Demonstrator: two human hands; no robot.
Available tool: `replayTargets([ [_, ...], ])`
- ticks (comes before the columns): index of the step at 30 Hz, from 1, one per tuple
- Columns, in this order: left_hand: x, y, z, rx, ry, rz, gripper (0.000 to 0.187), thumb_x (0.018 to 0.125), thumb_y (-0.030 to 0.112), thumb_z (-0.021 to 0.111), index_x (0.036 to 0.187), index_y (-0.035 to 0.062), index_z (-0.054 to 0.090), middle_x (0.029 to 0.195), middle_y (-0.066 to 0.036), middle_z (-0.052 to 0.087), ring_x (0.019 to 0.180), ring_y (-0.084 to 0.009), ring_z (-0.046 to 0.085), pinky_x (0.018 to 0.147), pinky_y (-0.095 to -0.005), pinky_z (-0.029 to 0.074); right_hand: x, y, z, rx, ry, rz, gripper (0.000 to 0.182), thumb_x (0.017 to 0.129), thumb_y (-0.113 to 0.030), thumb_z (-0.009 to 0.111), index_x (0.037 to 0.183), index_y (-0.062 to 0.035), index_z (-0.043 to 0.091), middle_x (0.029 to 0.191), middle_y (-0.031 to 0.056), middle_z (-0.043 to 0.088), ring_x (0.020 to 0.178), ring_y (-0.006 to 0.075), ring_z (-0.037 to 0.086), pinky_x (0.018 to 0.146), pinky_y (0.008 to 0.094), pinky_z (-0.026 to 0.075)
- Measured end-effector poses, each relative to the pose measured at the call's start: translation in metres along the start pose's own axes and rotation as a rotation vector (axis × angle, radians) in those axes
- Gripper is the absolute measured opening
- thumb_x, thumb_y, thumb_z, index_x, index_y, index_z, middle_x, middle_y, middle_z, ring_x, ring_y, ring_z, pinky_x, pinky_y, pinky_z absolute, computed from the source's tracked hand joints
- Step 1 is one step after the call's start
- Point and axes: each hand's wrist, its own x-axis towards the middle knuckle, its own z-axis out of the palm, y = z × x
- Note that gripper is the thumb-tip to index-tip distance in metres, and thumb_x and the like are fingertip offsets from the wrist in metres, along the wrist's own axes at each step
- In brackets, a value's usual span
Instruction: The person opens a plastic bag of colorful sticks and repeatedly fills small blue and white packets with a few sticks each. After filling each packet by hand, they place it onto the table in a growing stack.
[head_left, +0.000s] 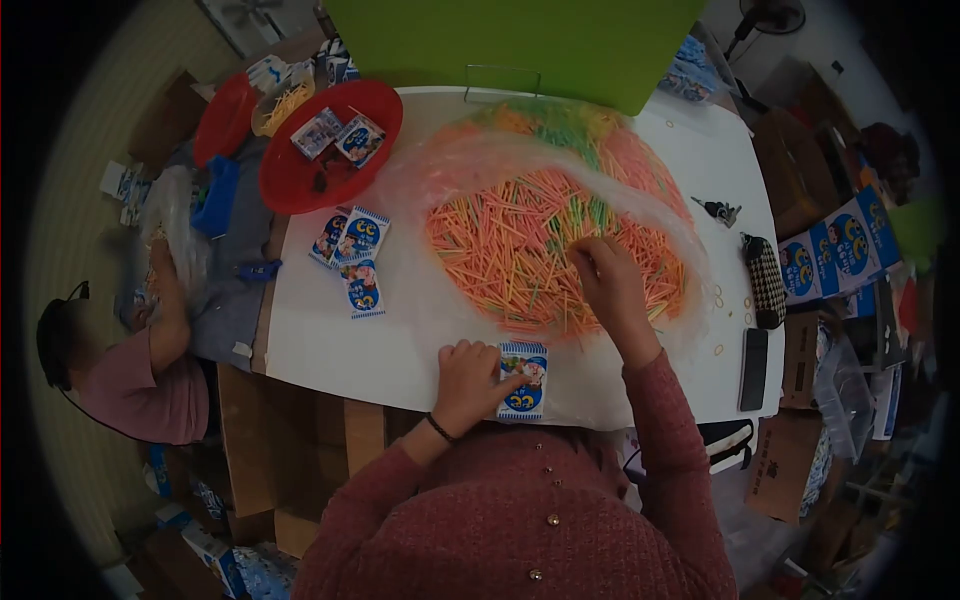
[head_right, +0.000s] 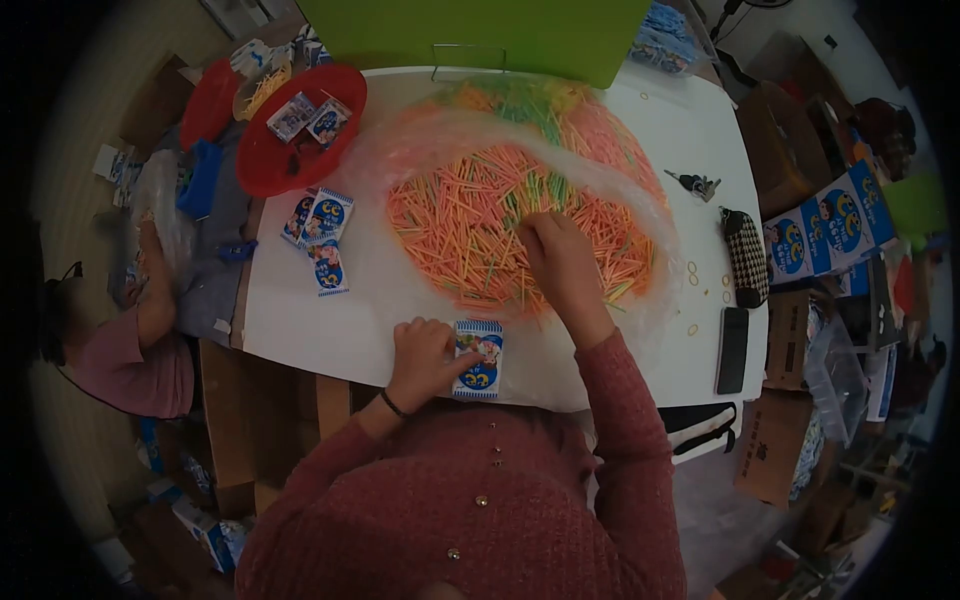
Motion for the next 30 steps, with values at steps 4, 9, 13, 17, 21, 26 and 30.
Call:
replayTargets([
  [4,-0.002,0.000,0.006,-0.108,-0.101,-0.143,0.042,0.072,0.045,0.076,0.067,0.0107,0.052,0.069,-0.004,0.053,0.073,-0.0244,0.049,0.073,-0.0384,0.029,0.063,0.008,0.032,-0.252,0.038,-0.249,0.015,0.086,-0.014,0.064,0.092,-0.0004,0.064,0.087,0.0144,0.064,0.079,0.0272,0.065,0.066,0.0381,0.051],
  [9,-0.002,0.001,0.005,-0.133,-0.123,-0.190,0.041,0.072,0.042,0.077,0.067,0.0102,0.051,0.068,-0.004,0.054,0.070,-0.0240,0.050,0.071,-0.0381,0.029,0.113,0.013,0.075,-0.689,-0.136,-0.156,0.017,0.085,-0.016,0.061,0.089,0.0007,0.064,0.088,0.0163,0.065,0.079,0.0282,0.065,0.068,0.0394,0.053],
  [13,-0.003,-0.004,0.008,-0.190,-0.126,-0.187,0.038,0.072,0.038,0.077,0.067,0.0102,0.051,0.069,-0.004,0.055,0.068,-0.0242,0.051,0.069,-0.0383,0.030,0.128,0.026,0.100,-0.852,-0.163,-0.100,0.012,0.083,-0.012,0.058,0.082,-0.0025,0.066,0.082,0.0140,0.065,0.073,0.0277,0.065,0.063,0.0395,0.052],
  [17,-0.004,-0.005,0.008,-0.210,-0.046,-0.119,0.034,0.076,0.033,0.075,0.068,0.0090,0.052,0.069,-0.005,0.055,0.069,-0.0256,0.051,0.067,-0.0388,0.033,0.131,0.039,0.091,-0.719,-0.105,-0.280,0.013,0.084,-0.012,0.056,0.084,-0.0032,0.067,0.075,0.0140,0.065,0.071,0.0280,0.066,0.060,0.0402,0.051],
  [21,-0.003,-0.004,0.002,-0.217,0.161,0.008,0.020,0.079,0.019,0.072,0.079,0.0056,0.058,0.074,-0.007,0.059,0.073,-0.0260,0.056,0.068,-0.0382,0.042,0.129,0.056,0.062,-0.546,-0.177,-0.121,0.013,0.085,-0.009,0.056,0.092,-0.0023,0.064,0.079,0.0174,0.066,0.074,0.0297,0.066,0.064,0.0402,0.051],
  [26,0.007,-0.008,0.005,-0.996,0.113,-0.411,0.011,0.088,0.010,0.068,0.093,0.0028,0.060,0.092,-0.006,0.069,0.083,-0.0143,0.065,0.072,-0.0293,0.051,0.082,0.053,0.021,0.493,-0.135,0.248,0.014,0.096,-0.013,0.055,0.103,-0.0021,0.059,0.094,0.0084,0.066,0.084,0.0181,0.062,0.078,0.0309,0.049],
  [30,0.040,-0.010,-0.005,-1.584,0.097,-0.510,0.015,0.095,0.011,0.060,0.106,0.0010,0.061,0.099,-0.006,0.069,0.089,-0.0123,0.066,0.078,-0.0275,0.054,0.029,0.043,0.013,0.790,0.036,0.367,0.019,0.099,-0.015,0.052,0.114,-0.0036,0.057,0.105,0.0028,0.062,0.095,0.0129,0.058,0.082,0.0297,0.048],
])
